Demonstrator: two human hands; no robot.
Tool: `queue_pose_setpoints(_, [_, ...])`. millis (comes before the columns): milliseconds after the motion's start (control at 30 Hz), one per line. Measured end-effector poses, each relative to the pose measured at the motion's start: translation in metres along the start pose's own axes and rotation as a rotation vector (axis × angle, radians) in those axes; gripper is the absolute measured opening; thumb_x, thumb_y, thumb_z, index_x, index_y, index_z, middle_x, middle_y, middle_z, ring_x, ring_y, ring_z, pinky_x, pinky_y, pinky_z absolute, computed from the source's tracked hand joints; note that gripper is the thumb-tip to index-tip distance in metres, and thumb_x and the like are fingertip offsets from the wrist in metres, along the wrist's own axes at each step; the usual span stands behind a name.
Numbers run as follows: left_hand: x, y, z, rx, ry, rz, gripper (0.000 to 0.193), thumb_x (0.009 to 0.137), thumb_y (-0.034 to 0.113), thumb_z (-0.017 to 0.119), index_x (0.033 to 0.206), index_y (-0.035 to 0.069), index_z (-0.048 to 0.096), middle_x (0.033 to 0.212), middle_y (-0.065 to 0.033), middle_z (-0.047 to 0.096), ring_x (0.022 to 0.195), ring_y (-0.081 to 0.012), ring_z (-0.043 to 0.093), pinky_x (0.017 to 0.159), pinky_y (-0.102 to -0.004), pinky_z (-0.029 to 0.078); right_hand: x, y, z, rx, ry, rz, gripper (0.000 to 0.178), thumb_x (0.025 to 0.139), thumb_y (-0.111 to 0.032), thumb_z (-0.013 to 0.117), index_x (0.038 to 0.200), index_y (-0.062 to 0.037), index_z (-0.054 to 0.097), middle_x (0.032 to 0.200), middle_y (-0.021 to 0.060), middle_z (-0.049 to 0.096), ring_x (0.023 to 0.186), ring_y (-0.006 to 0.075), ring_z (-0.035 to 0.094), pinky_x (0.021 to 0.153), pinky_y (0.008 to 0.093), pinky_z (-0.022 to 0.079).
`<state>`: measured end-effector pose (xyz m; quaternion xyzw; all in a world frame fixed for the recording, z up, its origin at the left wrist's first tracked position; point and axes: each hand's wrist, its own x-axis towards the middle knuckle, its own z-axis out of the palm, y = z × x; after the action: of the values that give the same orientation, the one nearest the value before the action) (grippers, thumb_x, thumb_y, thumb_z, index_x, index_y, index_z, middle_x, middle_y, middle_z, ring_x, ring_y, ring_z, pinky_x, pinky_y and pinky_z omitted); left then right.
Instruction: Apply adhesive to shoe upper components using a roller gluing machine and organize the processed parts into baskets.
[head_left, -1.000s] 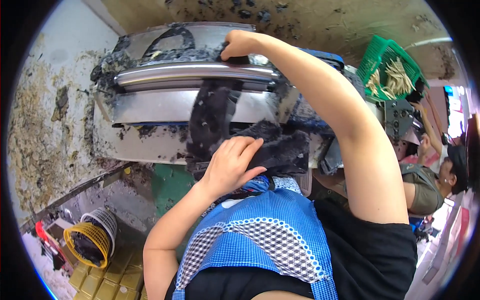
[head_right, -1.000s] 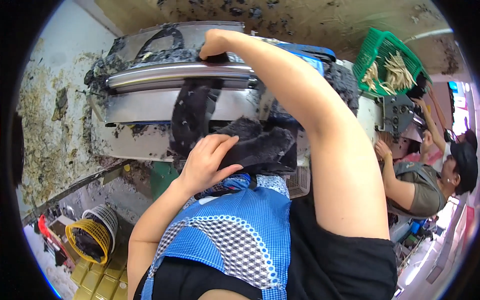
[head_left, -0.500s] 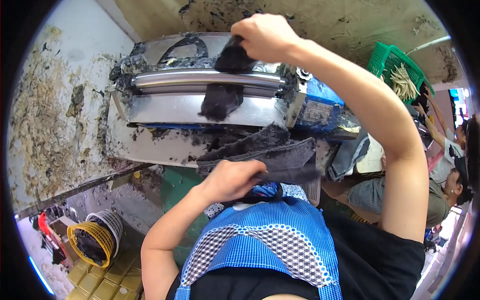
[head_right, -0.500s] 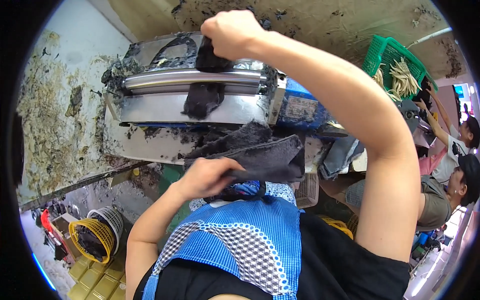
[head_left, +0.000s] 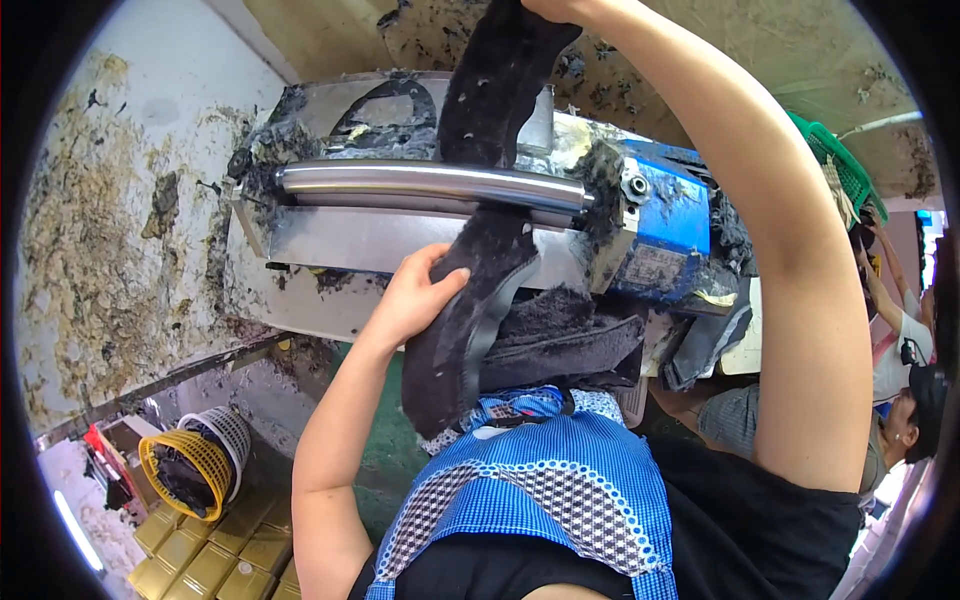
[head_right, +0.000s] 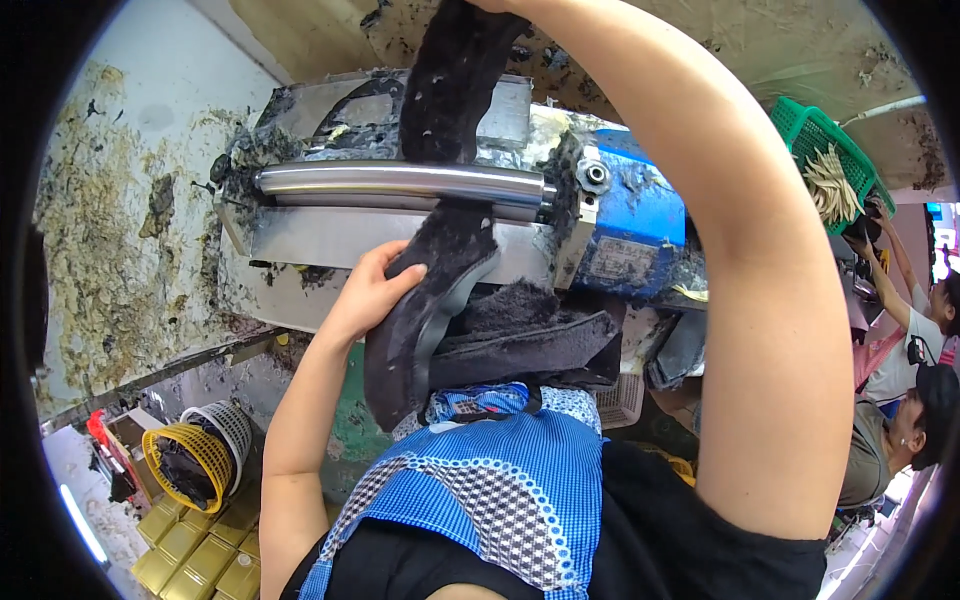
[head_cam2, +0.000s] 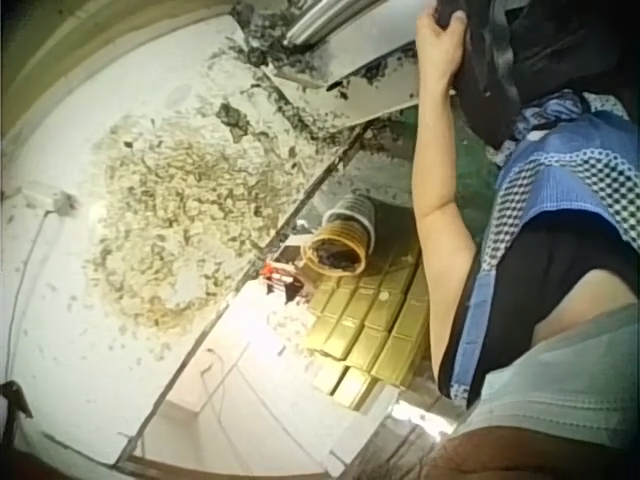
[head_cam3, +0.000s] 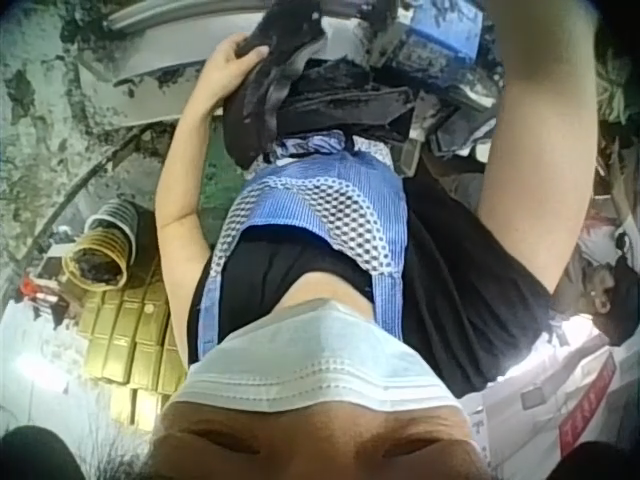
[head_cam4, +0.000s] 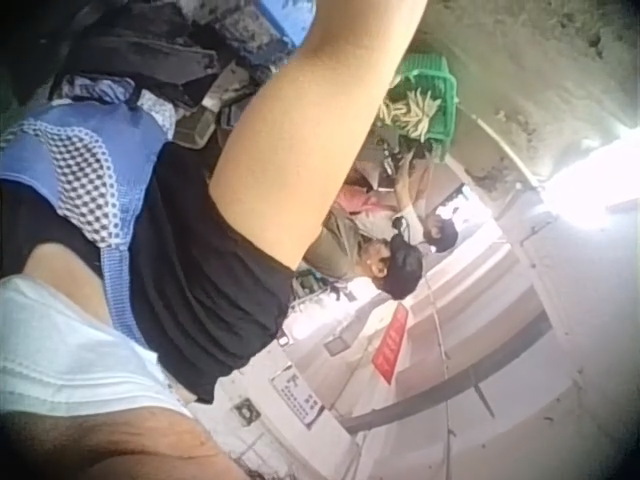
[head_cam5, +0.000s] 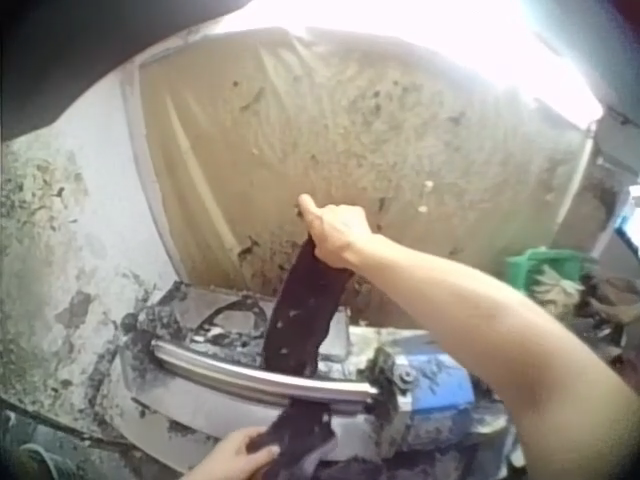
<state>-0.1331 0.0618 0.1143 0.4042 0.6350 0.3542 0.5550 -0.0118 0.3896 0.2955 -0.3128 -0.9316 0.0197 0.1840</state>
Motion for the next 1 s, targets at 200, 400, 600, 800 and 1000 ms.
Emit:
queue_pose_setpoints(200, [-0.007, 0.016, 0.015, 0.47, 0.291, 0.101, 0.045, 0.094, 0.014, 0.071, 0.135, 0.002, 0.058, 0.116, -0.0184, 0.068, 0.106, -0.0323, 0.068, 0.093, -0.0395, 0.054, 0.007, 0.028, 0.05, -0.628, 0.135, -0.239, 0.022, 0.081, -0.018, 0.07, 0.1, -0.0069, 0.067, 0.086, 0.0162, 0.073, 0.09, 0.0348, 0.071, 0.075, 0.0463, 0.056])
queue_pose_setpoints(400, [-0.001, -0.002, 0.023, 0.4, 0.396, 0.447, 0.03, 0.092, 0.013, 0.069, 0.122, 0.008, 0.066, 0.108, -0.0163, 0.069, 0.101, -0.0351, 0.068, 0.089, -0.0456, 0.053, -0.064, 0.002, 0.136, -0.22, -0.79, -0.088, 0.053, 0.103, -0.041, 0.043, 0.125, 0.0004, 0.069, 0.137, 0.0139, 0.058, 0.134, 0.0359, 0.045, 0.113, 0.0481, 0.044])
queue_pose_setpoints(600, [0.021, -0.001, 0.03, 0.398, 0.492, 0.446, 0.02, 0.092, 0.009, 0.068, 0.111, 0.006, 0.073, 0.1, -0.0144, 0.064, 0.097, -0.0335, 0.063, 0.088, -0.041, 0.051, -0.071, -0.006, 0.138, -0.191, -0.875, -0.039, 0.059, 0.104, -0.046, 0.04, 0.133, -0.0012, 0.066, 0.147, 0.015, 0.056, 0.138, 0.0373, 0.043, 0.114, 0.0502, 0.041])
queue_pose_setpoints(800, [-0.038, 0.005, 0.043, 0.604, 0.409, 0.76, 0.024, 0.085, 0.006, 0.075, 0.108, 0.004, 0.072, 0.102, -0.0117, 0.064, 0.096, -0.0322, 0.062, 0.085, -0.042, 0.051, -0.093, 0.028, 0.125, 0.053, -0.912, 0.1, 0.056, 0.087, -0.05, 0.059, 0.111, -0.0026, 0.075, 0.116, 0.0219, 0.073, 0.118, 0.0357, 0.062, 0.107, 0.0509, 0.043])
queue_pose_setpoints(1000, [-0.077, -0.007, 0.098, 0.734, -0.025, 0.782, 0.063, 0.074, 0.017, 0.087, 0.13, 0.004, 0.064, 0.111, -0.0158, 0.062, 0.101, -0.0355, 0.06, 0.087, -0.0443, 0.051, -0.088, -0.042, 0.096, -0.068, -0.56, -0.009, 0.041, 0.076, -0.037, 0.076, 0.107, -0.0107, 0.081, 0.118, 0.012, 0.075, 0.121, 0.0342, 0.06, 0.1, 0.0431, 0.052])
